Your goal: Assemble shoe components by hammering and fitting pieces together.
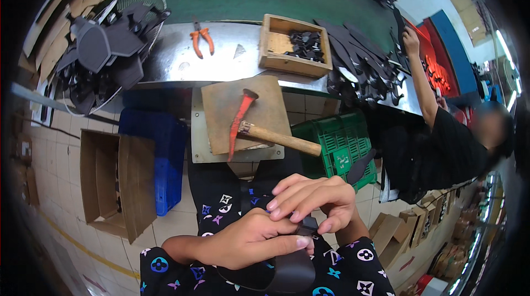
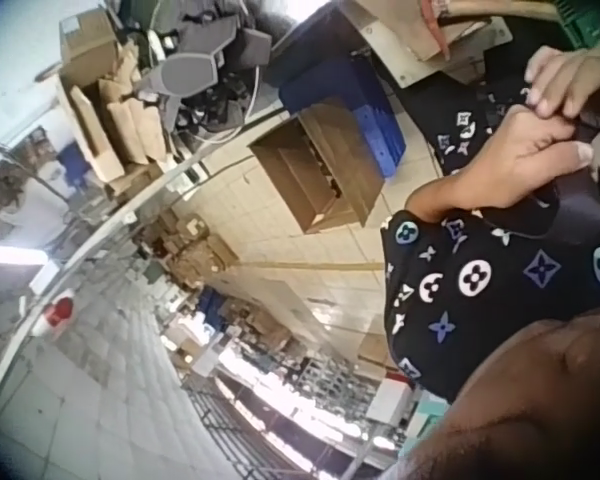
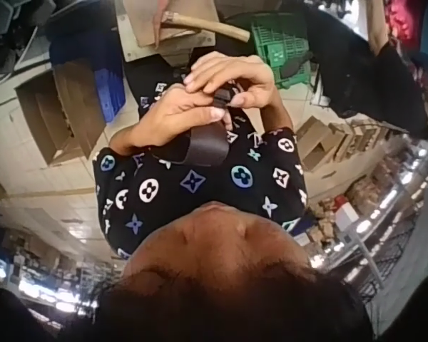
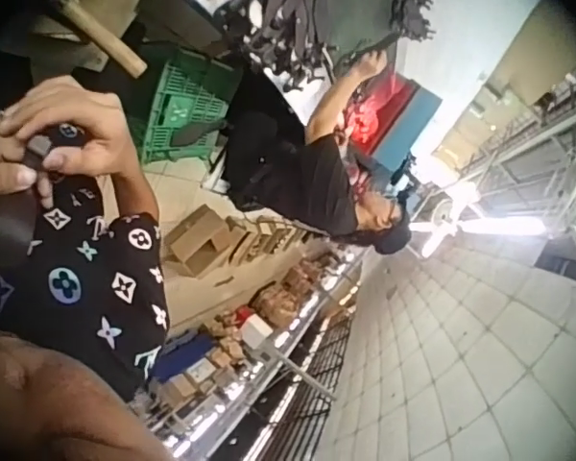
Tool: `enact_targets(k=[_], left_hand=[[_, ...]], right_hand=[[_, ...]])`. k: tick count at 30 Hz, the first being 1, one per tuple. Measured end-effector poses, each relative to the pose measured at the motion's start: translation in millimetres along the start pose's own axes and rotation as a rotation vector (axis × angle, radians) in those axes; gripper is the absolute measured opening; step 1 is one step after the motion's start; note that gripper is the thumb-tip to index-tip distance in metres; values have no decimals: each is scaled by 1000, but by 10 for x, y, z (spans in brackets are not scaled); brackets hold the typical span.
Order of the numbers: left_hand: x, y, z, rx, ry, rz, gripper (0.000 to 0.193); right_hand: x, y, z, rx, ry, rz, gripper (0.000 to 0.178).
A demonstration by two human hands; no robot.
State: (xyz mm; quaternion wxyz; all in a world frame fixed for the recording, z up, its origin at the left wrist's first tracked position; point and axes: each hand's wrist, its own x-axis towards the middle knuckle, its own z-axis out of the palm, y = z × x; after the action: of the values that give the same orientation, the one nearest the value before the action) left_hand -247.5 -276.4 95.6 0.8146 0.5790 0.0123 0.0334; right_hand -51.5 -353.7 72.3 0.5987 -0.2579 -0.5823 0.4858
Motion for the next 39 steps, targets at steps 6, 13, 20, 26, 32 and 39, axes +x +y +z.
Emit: enact_targets(k=[6,13,20,26,32,39], left_hand=[[198,24,109,-203,-223,-64,27],[283,-56,259,-255,-368,-75,29],[137,-61,264,-42,-275,-33,28],[394,56,139,585,490,546,25],[1128,-82,111,1174,633,686,107],[1283,-229,126,1060,486,474,81]], right_hand=[[-104,-326,-178,-179,-153,-74,34],[-144,-452,-134,-244,-358,-283,41],[-165,-398,-49,-220,-330,-223,40],[-559,-315,-61,178,42,412,106],[-1150,-267,-154,-12,864,274,49],[-2215,233,-1757,-1154,1207,1122,41]])
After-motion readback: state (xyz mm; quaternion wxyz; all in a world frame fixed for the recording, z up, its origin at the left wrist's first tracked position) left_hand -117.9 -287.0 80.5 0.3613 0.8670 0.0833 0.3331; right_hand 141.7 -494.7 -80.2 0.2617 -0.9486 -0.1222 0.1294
